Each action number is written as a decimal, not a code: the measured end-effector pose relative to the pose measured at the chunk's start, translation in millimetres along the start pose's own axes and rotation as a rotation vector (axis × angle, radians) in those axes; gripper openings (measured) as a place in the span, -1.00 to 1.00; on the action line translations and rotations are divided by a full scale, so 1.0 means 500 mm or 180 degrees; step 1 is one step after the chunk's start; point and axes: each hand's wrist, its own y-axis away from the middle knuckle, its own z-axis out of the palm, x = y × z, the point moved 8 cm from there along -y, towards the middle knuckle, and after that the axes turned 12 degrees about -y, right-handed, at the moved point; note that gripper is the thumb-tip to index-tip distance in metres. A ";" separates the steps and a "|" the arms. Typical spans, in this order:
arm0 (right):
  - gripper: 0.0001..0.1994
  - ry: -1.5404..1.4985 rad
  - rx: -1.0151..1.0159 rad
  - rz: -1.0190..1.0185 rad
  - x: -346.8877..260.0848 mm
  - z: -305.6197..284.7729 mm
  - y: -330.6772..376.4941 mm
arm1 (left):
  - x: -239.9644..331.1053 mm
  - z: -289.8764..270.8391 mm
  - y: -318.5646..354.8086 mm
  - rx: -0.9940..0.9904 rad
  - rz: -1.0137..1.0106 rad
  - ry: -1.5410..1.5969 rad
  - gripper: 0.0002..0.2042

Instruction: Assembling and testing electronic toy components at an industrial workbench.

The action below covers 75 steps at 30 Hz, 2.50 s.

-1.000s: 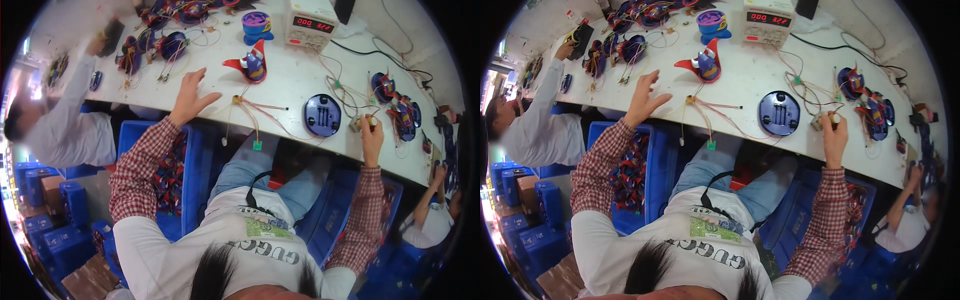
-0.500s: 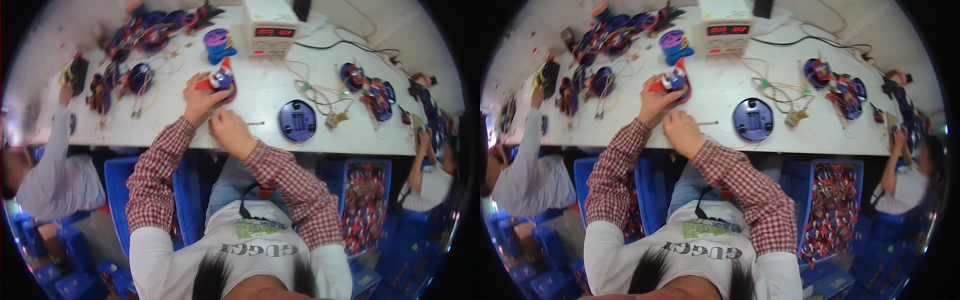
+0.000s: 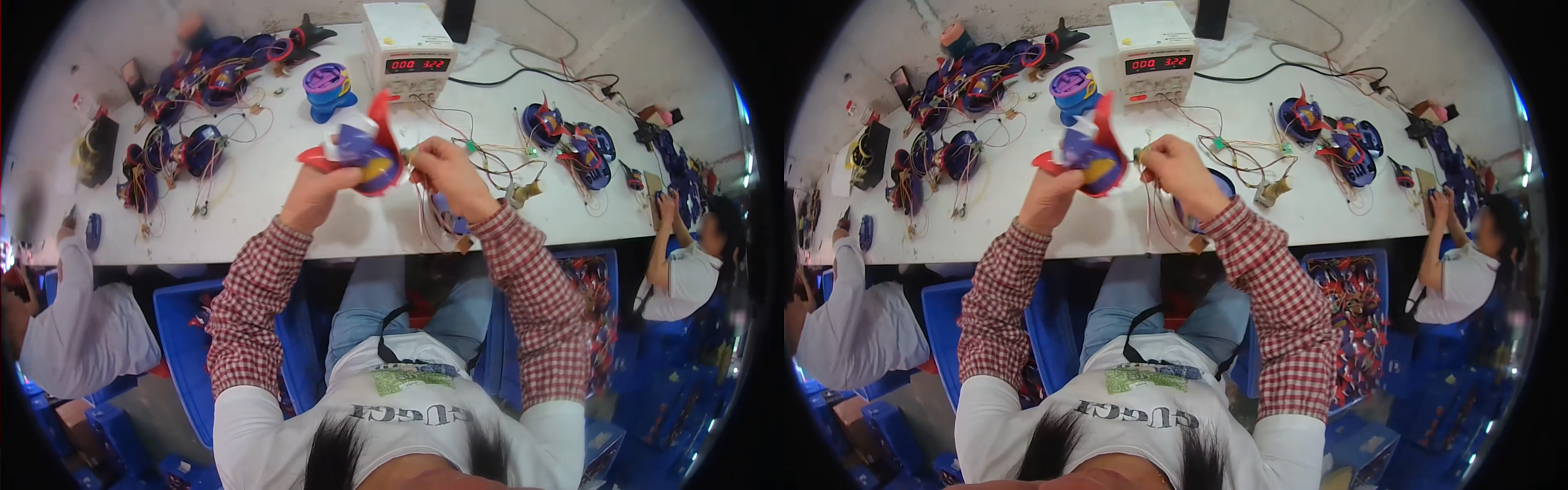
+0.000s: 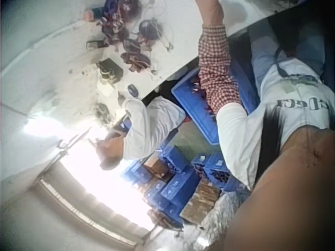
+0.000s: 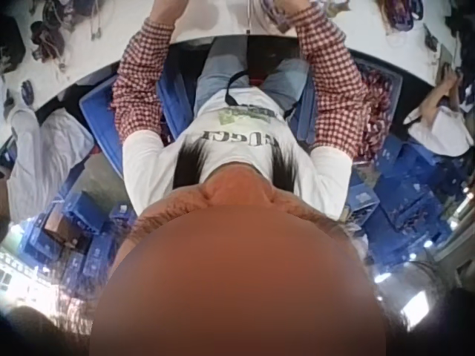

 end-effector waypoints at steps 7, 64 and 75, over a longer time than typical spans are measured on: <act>-0.71 -0.1297 -0.0213 0.0137 -0.077 -0.059 -0.013 | 0.004 0.113 -0.081 0.0010 -0.0107 0.0377 -0.62; -0.50 -0.0256 0.1242 -0.1742 -0.317 -0.659 -0.465 | -0.260 0.411 -0.763 0.1449 0.1677 -0.4816 -0.75; -0.34 0.1885 0.1037 -0.1026 -0.178 -0.735 -0.630 | -0.369 0.432 -0.835 0.1012 0.1676 -0.5148 -0.79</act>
